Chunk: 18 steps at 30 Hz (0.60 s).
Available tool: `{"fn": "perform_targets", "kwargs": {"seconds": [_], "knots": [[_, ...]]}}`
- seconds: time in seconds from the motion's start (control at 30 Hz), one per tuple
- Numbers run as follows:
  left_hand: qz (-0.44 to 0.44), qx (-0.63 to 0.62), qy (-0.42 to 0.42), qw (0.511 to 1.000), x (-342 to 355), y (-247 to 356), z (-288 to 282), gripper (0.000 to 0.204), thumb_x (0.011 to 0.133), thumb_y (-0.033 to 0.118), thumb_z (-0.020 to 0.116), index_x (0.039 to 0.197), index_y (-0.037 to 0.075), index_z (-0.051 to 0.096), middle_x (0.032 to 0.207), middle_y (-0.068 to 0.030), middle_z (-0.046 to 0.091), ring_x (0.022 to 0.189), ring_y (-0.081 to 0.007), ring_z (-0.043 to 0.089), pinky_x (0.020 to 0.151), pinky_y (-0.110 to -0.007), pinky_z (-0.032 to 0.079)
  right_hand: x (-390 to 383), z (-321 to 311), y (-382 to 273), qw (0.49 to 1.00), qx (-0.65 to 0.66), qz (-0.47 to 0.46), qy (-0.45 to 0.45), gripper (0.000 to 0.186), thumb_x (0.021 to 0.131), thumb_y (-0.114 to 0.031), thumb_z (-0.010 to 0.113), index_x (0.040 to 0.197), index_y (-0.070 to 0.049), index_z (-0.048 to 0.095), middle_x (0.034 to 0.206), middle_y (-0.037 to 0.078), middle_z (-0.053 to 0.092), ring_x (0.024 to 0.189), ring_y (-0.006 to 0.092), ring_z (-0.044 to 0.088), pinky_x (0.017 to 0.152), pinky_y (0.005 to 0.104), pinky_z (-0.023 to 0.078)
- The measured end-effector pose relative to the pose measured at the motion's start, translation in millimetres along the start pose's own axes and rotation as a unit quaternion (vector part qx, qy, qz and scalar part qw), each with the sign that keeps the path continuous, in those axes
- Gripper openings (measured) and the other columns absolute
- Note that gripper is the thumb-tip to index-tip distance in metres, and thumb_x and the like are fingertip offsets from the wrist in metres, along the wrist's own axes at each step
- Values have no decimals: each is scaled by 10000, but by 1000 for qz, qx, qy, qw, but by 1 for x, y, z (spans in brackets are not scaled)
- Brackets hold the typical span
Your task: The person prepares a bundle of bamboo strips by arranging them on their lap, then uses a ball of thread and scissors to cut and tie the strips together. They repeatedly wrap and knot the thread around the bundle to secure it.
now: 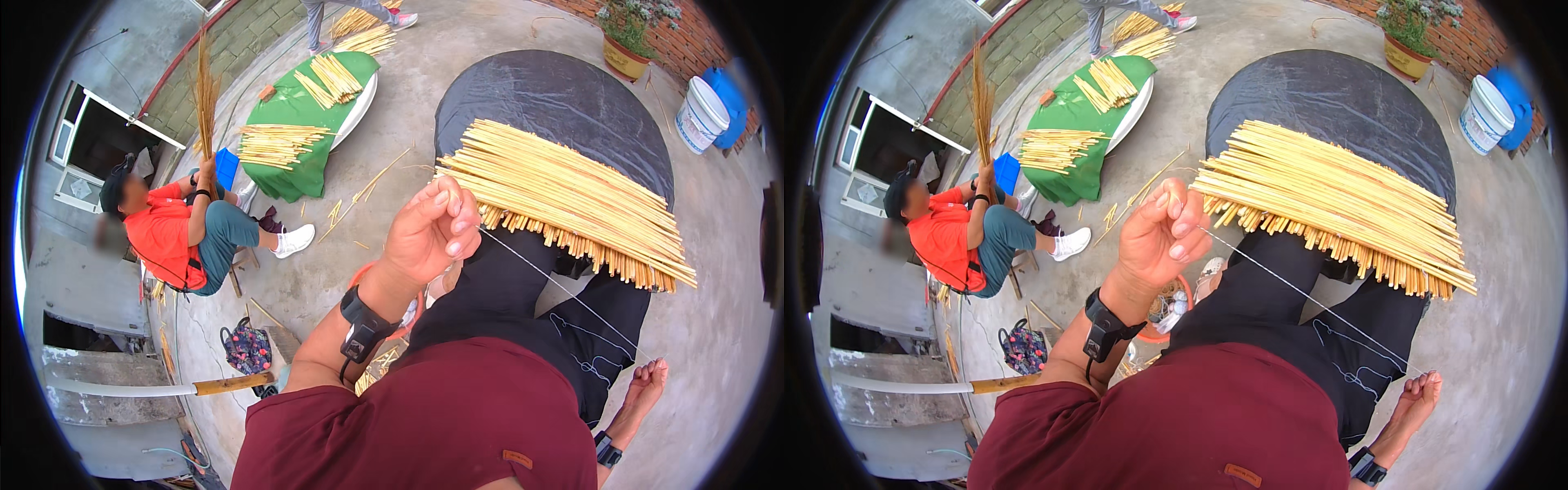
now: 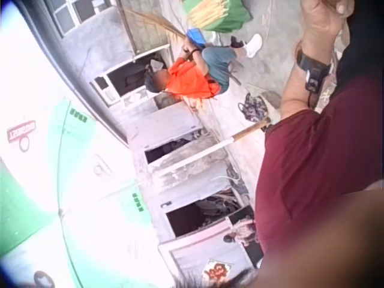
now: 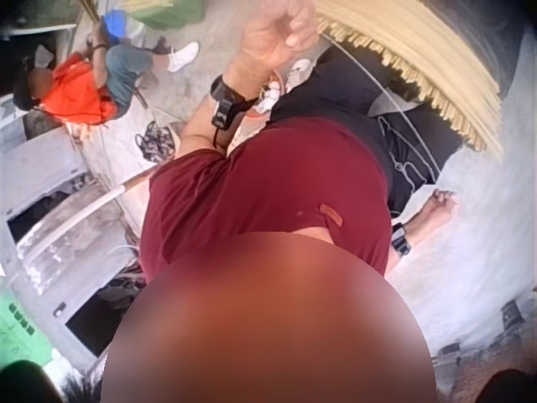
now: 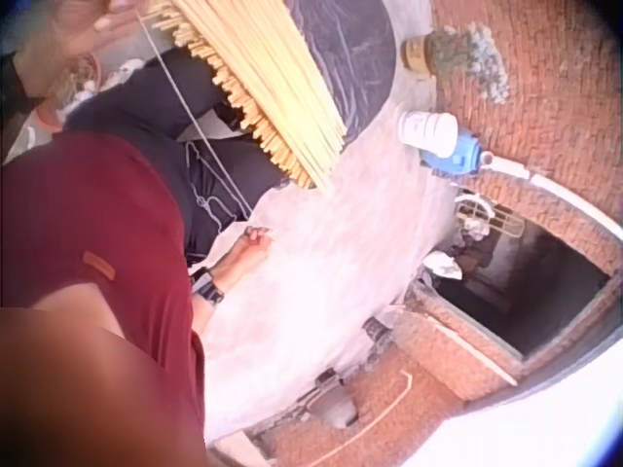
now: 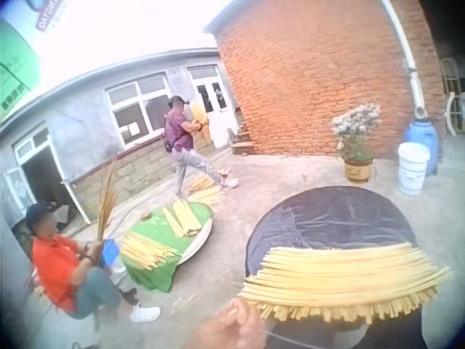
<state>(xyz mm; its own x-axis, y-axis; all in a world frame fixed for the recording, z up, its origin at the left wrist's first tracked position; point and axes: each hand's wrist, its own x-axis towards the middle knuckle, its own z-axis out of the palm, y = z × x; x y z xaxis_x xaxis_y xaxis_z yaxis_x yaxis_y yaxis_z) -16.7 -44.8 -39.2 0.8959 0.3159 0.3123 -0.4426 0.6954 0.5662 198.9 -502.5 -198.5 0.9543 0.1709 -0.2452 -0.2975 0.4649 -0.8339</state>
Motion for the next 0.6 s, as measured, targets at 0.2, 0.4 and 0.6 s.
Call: {"fn": "perform_targets", "kwargs": {"seconds": [0.2, 0.4, 0.6], "knots": [[1, 109, 38, 993, 8, 4, 30, 467, 967, 376, 494, 1323, 90, 398, 794, -53, 483, 608, -155, 477, 568, -297, 384, -12, 9, 7, 1000, -7, 13, 4, 62, 967, -136, 552, 938, -89, 525, 710, -21, 449, 579, 74, 374, 556, 224, 323], [21, 227, -36, 973, 19, 3, 75, 1082, 788, 794, 445, 1521, 236, -121, 852, -90, 474, 695, -173, 465, 647, -318, 407, -18, 14, 12, 1000, 0, 30, -2, 77, 966, -144, 554, 917, -98, 517, 713, -17, 480, 573, 72, 410, 551, 221, 338], [123, 107, -484, 860, 19, 1, 154, 1045, 804, 686, 523, 1509, 172, -54, 1208, -191, 413, 768, -281, 532, 658, -434, 422, -22, 22, 12, 999, -9, 33, -1, 86, 976, -156, 538, 909, -110, 509, 714, -20, 493, 551, 55, 417, 530, 202, 354]]}}
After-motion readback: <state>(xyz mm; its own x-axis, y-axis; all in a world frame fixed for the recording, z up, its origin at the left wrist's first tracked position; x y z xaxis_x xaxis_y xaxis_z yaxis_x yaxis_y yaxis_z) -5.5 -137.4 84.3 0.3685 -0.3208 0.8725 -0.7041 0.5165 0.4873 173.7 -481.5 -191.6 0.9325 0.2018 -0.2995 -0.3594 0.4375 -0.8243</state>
